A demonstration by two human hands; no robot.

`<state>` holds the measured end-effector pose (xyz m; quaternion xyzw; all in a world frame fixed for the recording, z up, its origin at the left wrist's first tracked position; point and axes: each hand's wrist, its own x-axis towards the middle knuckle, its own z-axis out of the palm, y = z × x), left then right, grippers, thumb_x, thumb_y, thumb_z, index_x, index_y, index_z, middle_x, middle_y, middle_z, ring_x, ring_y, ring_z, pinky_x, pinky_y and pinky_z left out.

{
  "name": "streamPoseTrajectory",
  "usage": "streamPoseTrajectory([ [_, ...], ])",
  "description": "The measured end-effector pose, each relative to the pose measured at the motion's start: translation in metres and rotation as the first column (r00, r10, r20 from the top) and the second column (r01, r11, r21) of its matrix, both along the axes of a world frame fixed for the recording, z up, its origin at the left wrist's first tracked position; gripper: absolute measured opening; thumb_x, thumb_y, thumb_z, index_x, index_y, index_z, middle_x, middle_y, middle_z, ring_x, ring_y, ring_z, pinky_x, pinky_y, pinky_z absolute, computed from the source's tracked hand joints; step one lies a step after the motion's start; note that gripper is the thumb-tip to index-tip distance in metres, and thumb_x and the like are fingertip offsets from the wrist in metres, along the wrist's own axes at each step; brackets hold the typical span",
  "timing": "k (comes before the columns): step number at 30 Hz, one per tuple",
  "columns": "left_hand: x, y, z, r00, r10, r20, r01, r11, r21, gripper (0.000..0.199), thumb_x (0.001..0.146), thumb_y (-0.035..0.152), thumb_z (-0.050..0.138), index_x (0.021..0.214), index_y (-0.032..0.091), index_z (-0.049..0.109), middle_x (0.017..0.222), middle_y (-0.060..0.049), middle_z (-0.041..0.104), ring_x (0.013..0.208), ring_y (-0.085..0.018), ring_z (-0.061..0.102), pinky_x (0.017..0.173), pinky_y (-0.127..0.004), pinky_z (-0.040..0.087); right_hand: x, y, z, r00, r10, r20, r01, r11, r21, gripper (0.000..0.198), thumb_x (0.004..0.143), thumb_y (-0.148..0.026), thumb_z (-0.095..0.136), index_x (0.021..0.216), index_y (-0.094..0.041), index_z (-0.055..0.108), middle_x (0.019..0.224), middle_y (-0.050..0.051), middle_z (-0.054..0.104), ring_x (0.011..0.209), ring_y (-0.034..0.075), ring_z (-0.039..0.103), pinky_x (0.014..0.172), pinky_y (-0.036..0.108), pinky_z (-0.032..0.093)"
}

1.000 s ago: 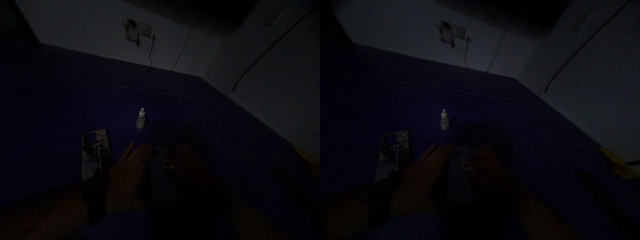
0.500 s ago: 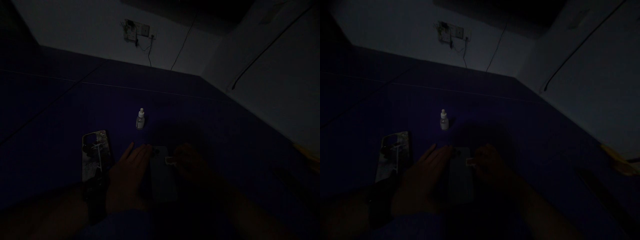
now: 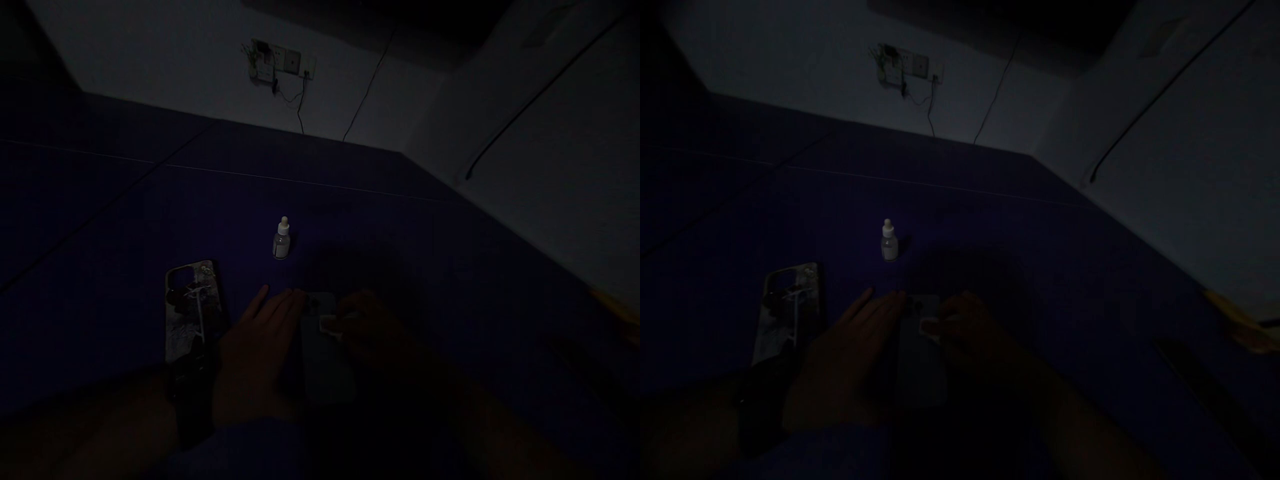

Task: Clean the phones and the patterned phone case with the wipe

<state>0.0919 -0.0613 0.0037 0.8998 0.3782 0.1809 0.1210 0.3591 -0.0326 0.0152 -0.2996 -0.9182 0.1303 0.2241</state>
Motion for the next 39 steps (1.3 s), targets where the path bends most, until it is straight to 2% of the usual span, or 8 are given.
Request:
streamPoseTrajectory([
  [4, 0.0001, 0.0007, -0.0011, 1.000, -0.004, -0.012, 0.004, 1.000, -0.004, 0.127, 0.065, 0.079, 0.069, 0.155, 0.005, 0.019, 0.154, -0.027, 0.040, 0.143, -0.043, 0.038, 0.121, -0.064, 0.018, -0.0003, 0.0004, -0.0001, 0.999, 0.010, -0.036, -0.009, 0.999, 0.031, 0.026, 0.091, -0.013, 0.053, 0.108, -0.023, 0.070, 0.099, 0.006, 0.061, 0.091, 0.021, 0.054, 0.080, 0.040, 0.043],
  [10, 0.0004, 0.0004, -0.0007, 1.000, -0.001, -0.017, 0.001, 1.000, -0.018, 0.132, 0.060, 0.076, 0.075, 0.155, 0.006, 0.017, 0.154, -0.027, 0.041, 0.143, -0.043, 0.039, 0.121, -0.064, 0.018, -0.0013, 0.0017, -0.0017, 0.999, -0.027, -0.021, 0.028, 0.999, 0.040, 0.036, 0.091, -0.011, 0.052, 0.122, -0.023, 0.066, 0.108, 0.008, 0.060, 0.097, 0.022, 0.055, 0.082, 0.040, 0.045],
  [16, 0.0000, -0.0002, -0.0008, 1.000, 0.005, 0.000, -0.005, 1.000, 0.010, 0.130, 0.062, 0.075, 0.074, 0.155, 0.007, 0.015, 0.154, -0.027, 0.041, 0.142, -0.043, 0.040, 0.120, -0.064, 0.020, 0.0026, 0.0039, -0.0002, 1.000, -0.021, -0.015, 0.021, 1.000, -0.019, 0.026, 0.090, -0.012, 0.052, 0.104, -0.023, 0.072, 0.096, 0.006, 0.060, 0.091, 0.021, 0.055, 0.080, 0.040, 0.044],
  [21, -0.0006, 0.0006, -0.0007, 1.000, -0.014, 0.007, 0.014, 1.000, -0.010, 0.128, 0.064, 0.077, 0.072, 0.157, 0.011, 0.014, 0.154, -0.025, 0.041, 0.142, -0.044, 0.040, 0.119, -0.066, 0.020, 0.0011, 0.0016, -0.0018, 1.000, -0.010, -0.012, 0.009, 0.997, -0.076, 0.036, 0.093, -0.013, 0.051, 0.124, -0.025, 0.065, 0.112, 0.008, 0.059, 0.104, 0.022, 0.054, 0.088, 0.041, 0.045],
  [24, -0.0006, 0.0005, -0.0015, 1.000, -0.003, 0.024, 0.004, 1.000, -0.004, 0.130, 0.064, 0.074, 0.074, 0.157, 0.010, 0.011, 0.154, -0.026, 0.041, 0.142, -0.044, 0.039, 0.120, -0.065, 0.019, 0.0016, 0.0004, 0.0006, 0.998, 0.047, -0.029, -0.050, 0.993, -0.102, 0.032, 0.092, -0.012, 0.051, 0.116, -0.025, 0.069, 0.107, 0.007, 0.058, 0.101, 0.022, 0.054, 0.085, 0.040, 0.045],
  [30, 0.0001, -0.0007, -0.0009, 1.000, -0.007, 0.016, 0.007, 1.000, -0.010, 0.129, 0.064, 0.075, 0.073, 0.157, 0.008, 0.012, 0.154, -0.027, 0.040, 0.142, -0.044, 0.039, 0.120, -0.065, 0.019, 0.0030, 0.0014, -0.0015, 0.996, -0.087, -0.025, 0.085, 0.992, -0.089, 0.034, 0.094, -0.011, 0.048, 0.119, -0.023, 0.068, 0.108, 0.008, 0.057, 0.100, 0.022, 0.055, 0.085, 0.040, 0.045],
  [35, -0.0006, 0.0000, 0.0011, 1.000, 0.001, -0.018, -0.001, 1.000, -0.026, 0.128, 0.066, 0.078, 0.069, 0.156, 0.005, 0.014, 0.153, -0.028, 0.041, 0.143, -0.043, 0.039, 0.120, -0.064, 0.019, 0.0031, -0.0003, -0.0015, 0.999, 0.045, -0.022, -0.047, 0.994, -0.100, 0.036, 0.091, -0.013, 0.052, 0.122, -0.027, 0.066, 0.111, 0.007, 0.058, 0.103, 0.022, 0.055, 0.087, 0.040, 0.045],
  [39, -0.0006, 0.0006, -0.0017, 1.000, -0.003, -0.004, 0.003, 1.000, -0.021, 0.129, 0.065, 0.078, 0.068, 0.157, 0.006, 0.012, 0.154, -0.028, 0.040, 0.143, -0.044, 0.038, 0.120, -0.065, 0.019, 0.0052, 0.0023, -0.0023, 0.996, -0.082, 0.020, 0.083, 0.995, -0.060, 0.033, 0.090, -0.011, 0.051, 0.113, -0.025, 0.070, 0.108, 0.009, 0.060, 0.103, 0.024, 0.057, 0.087, 0.044, 0.045],
])
